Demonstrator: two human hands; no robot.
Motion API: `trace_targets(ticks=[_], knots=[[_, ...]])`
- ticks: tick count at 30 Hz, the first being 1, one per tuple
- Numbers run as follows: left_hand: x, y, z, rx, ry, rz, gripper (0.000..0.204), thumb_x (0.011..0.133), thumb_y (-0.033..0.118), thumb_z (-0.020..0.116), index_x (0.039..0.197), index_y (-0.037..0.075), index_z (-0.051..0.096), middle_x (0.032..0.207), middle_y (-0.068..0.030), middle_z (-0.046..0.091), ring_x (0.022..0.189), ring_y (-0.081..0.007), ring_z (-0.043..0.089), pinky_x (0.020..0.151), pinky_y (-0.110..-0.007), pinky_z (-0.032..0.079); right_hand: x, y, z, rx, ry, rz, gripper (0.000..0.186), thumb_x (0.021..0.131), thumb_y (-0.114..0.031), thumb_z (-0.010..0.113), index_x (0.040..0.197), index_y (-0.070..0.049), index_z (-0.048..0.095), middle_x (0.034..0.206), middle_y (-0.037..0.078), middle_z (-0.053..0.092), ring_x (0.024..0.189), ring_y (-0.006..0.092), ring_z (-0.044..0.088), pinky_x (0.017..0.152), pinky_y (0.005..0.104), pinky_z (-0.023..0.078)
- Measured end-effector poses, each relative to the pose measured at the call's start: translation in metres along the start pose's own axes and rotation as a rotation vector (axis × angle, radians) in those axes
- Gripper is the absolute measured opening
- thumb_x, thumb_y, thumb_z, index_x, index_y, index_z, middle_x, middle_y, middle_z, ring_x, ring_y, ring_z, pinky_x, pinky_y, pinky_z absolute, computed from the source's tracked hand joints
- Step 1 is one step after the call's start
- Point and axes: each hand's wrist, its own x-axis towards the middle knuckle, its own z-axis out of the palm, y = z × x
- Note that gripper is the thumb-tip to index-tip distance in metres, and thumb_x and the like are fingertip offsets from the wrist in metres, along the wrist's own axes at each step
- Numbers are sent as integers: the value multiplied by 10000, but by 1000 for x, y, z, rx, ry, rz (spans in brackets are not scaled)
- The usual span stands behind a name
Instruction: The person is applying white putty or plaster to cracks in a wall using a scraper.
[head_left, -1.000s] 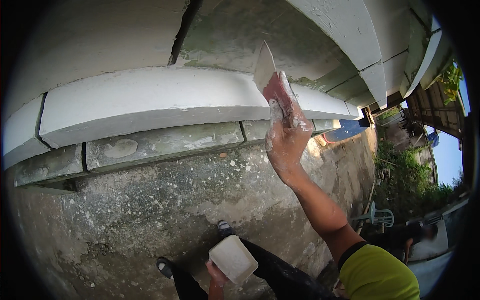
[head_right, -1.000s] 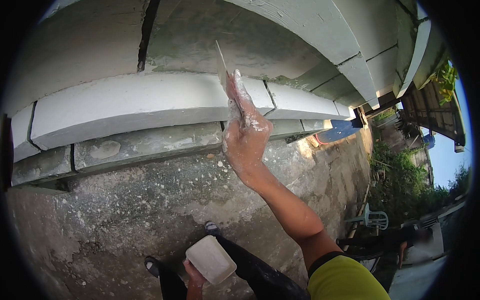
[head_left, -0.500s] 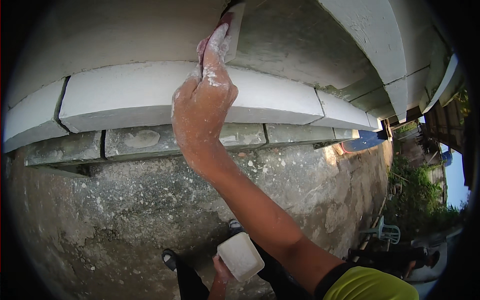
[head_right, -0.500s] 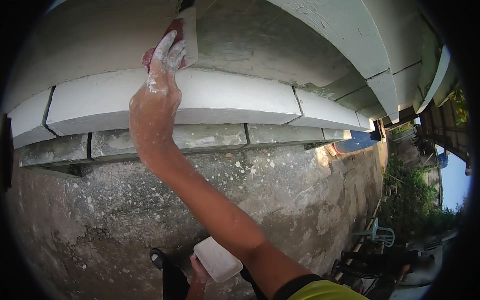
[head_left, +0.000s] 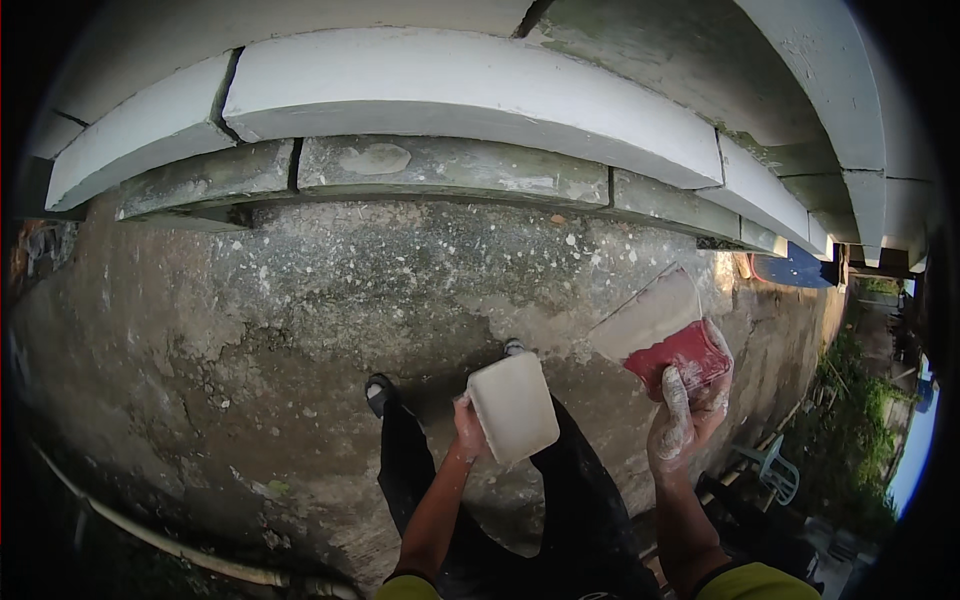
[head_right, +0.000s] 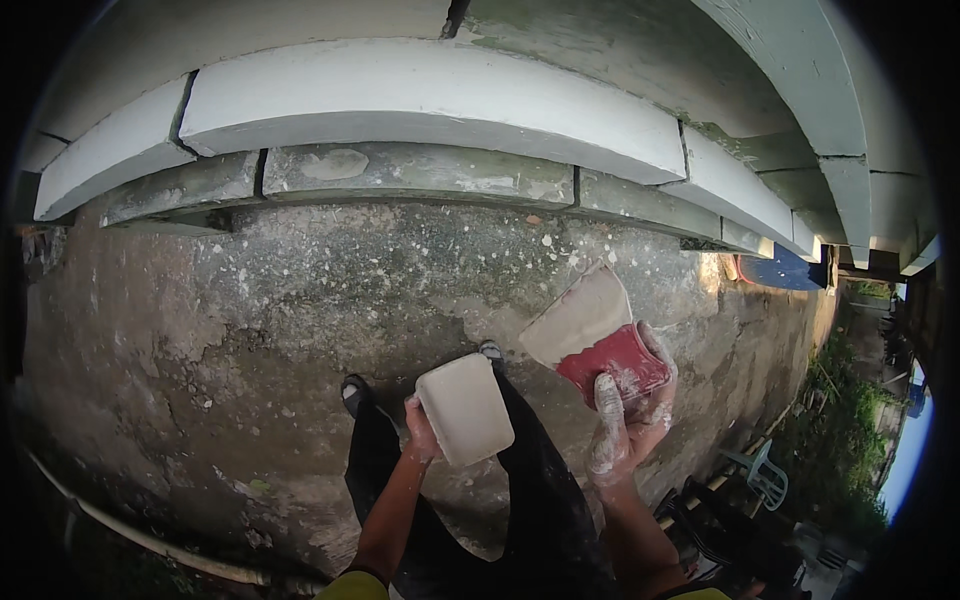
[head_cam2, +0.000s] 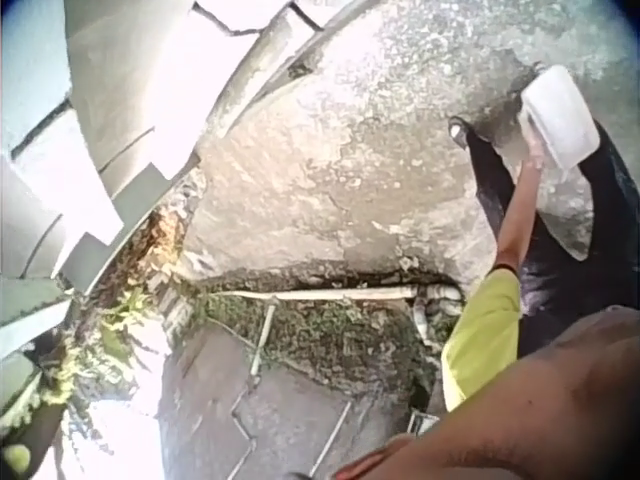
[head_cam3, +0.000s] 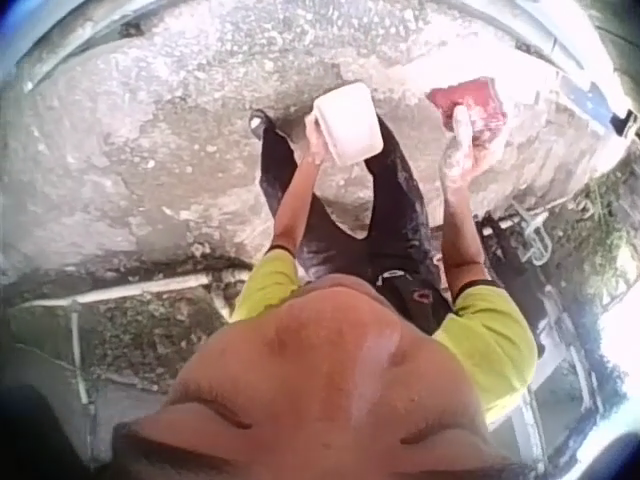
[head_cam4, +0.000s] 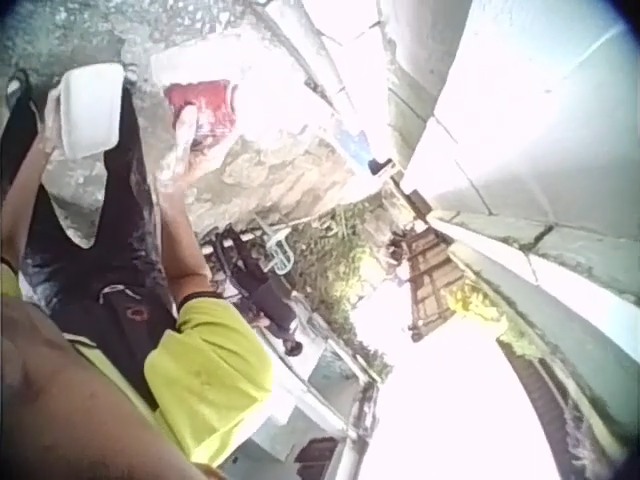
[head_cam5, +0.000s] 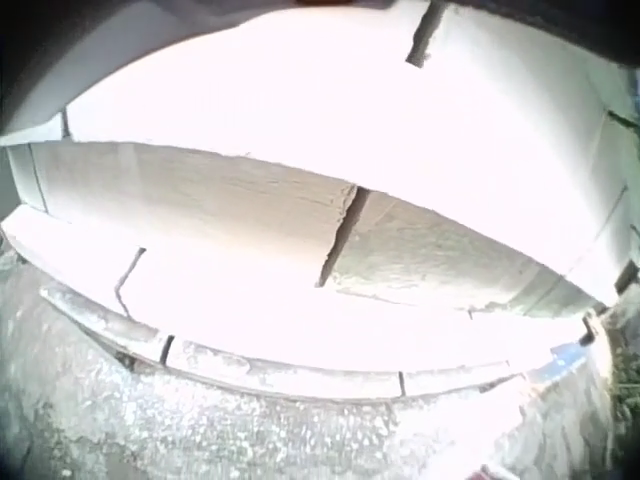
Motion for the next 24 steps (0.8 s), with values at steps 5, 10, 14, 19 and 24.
trace_targets(ticks=[5, 10, 14, 19, 24], knots=[[-63, 26, 87, 17, -72, -11, 713, 846, 573, 364, 1319, 48, 469, 1285, -153, 529, 1137, -322, 533, 989, -457, 411, -22, -30, -55, -46, -171, 213, 528, 825, -11, 532, 1326, 52, 376, 1135, 107, 526, 1010, 177, 538, 942, 305, 409], [-132, 24, 140, -1, -275, -30, 762, 839, 613, 344, 1340, 46, 436, 1300, -144, 517, 1162, -313, 522, 1007, -451, 402, -55, -81, -77, -350, -472, 52, 560, 857, -99, 523, 1380, 2, 349, 997, 160, 625, 812, 176, 623, 730, 332, 517], [-183, 29, 173, -1, -381, -63, 787, 832, 628, 341, 1343, 37, 426, 1302, -157, 515, 1161, -320, 524, 1012, -451, 399, -79, -137, -83, -362, -537, 158, 557, 862, -79, 507, 1393, -8, 354, 862, 130, 625, 675, 127, 556, 666, 297, 497], [-248, 35, 223, 131, -404, -20, 820, 822, 657, 343, 1348, 32, 418, 1296, -162, 519, 1161, -315, 527, 1010, -449, 403, -89, -168, -88, -290, -549, 90, 632, 817, -18, 497, 1422, -63, 323, 814, 204, 624, 649, 306, 629, 663, 369, 503], [-281, 24, 248, 171, -408, 64, 856, 821, 682, 333, 1381, 36, 378, 1345, -162, 482, 1194, -311, 507, 1032, -450, 386, -80, -177, -104, 21, -586, 153, 632, 811, -47, 524, 1417, -34, 345, 996, 145, 626, 835, 160, 580, 798, 299, 475]])
